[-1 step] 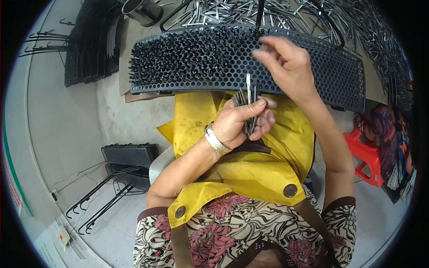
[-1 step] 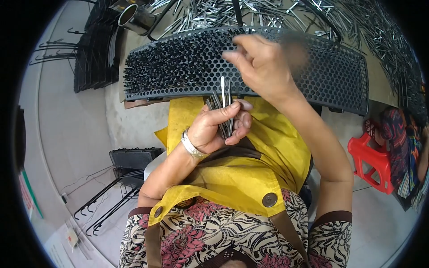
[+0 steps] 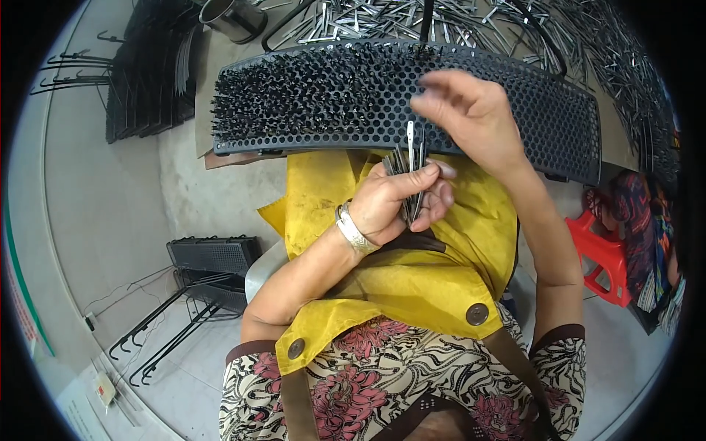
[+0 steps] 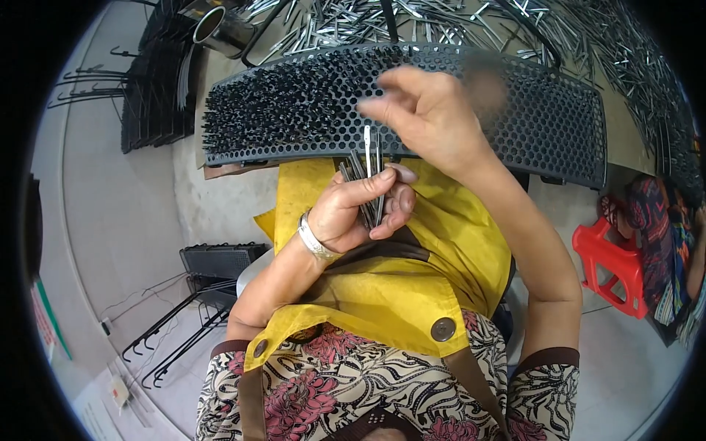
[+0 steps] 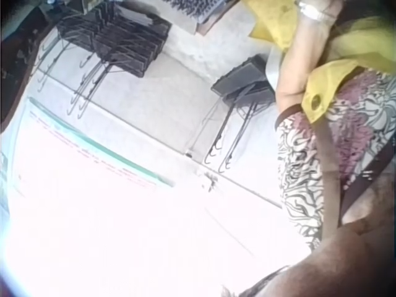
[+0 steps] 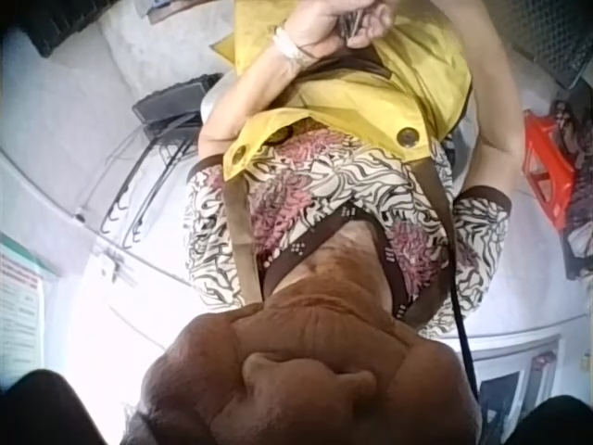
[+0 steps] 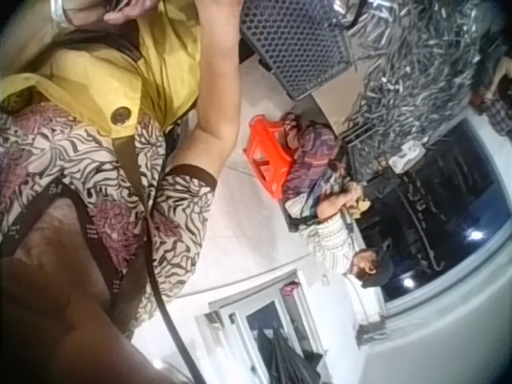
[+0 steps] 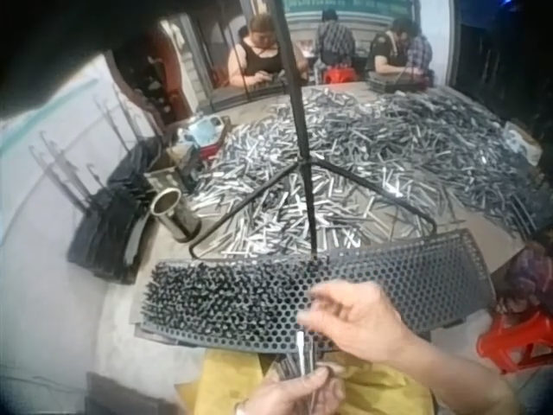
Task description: Assembling metal components by inserting small metal rods into a perforated grid plate.
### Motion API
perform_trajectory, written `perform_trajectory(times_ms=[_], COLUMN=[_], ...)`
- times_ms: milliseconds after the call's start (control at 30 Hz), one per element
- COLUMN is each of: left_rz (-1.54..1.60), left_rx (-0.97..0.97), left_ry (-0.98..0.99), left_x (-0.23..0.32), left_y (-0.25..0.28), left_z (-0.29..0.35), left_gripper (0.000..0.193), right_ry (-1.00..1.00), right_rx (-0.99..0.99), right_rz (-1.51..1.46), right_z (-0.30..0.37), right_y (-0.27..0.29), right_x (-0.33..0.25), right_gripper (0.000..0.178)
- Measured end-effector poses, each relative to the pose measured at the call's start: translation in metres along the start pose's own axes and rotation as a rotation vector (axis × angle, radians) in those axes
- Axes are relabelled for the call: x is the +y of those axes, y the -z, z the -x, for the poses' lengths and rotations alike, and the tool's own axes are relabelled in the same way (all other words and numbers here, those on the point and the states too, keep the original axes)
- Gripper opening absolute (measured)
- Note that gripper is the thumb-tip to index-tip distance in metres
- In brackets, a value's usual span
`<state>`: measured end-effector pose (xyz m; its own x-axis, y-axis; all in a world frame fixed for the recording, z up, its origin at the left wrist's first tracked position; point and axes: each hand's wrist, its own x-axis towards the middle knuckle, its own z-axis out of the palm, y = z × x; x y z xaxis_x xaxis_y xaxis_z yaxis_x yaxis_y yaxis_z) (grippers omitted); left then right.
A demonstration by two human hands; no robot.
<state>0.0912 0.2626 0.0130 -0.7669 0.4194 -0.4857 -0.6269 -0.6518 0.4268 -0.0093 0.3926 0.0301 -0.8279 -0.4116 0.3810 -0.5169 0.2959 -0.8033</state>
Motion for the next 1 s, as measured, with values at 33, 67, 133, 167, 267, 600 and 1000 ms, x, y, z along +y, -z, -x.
perform_trajectory(times_ms=[33, 67, 133, 167, 267, 600, 1000], left_rz=[0.021, 0.04, -0.005, -0.049, -0.072, 0.046, 0.135], left_rx=[-0.071, -0.143, -0.155, -0.159, -0.12, 0.051, 0.041], left_ry=[0.013, 0.028, 0.046, 0.054, 0.057, 0.029, 0.201], left_x=[0.0, 0.0, -0.001, 0.0, -0.001, -0.006, -0.002], left_y=[0.001, 0.0, -0.007, -0.009, -0.004, -0.001, 0.0], left_z=[-0.001, -0.003, -0.003, -0.002, -0.005, -0.007, -0.002], left_gripper=[0.023, 0.02, 0.02, 0.02, 0.019, 0.022, 0.029], right_ry=[-0.479, -0.595, -0.608, -0.617, -0.565, -0.477, 0.314], right_rx=[-0.232, -0.33, -0.344, -0.368, -0.341, 0.249, 0.357], right_rz=[-0.477, -0.737, -0.713, -0.695, -0.577, -0.211, 0.355], right_z=[0.006, 0.011, 0.013, 0.014, 0.02, 0.006, -0.019], right_y=[0.004, 0.005, 0.012, 0.014, 0.017, 0.03, 0.007], right_x=[-0.009, -0.005, -0.006, -0.006, -0.001, 0.022, 0.05], right_gripper=[0.013, 0.01, 0.008, 0.007, 0.007, 0.007, 0.008])
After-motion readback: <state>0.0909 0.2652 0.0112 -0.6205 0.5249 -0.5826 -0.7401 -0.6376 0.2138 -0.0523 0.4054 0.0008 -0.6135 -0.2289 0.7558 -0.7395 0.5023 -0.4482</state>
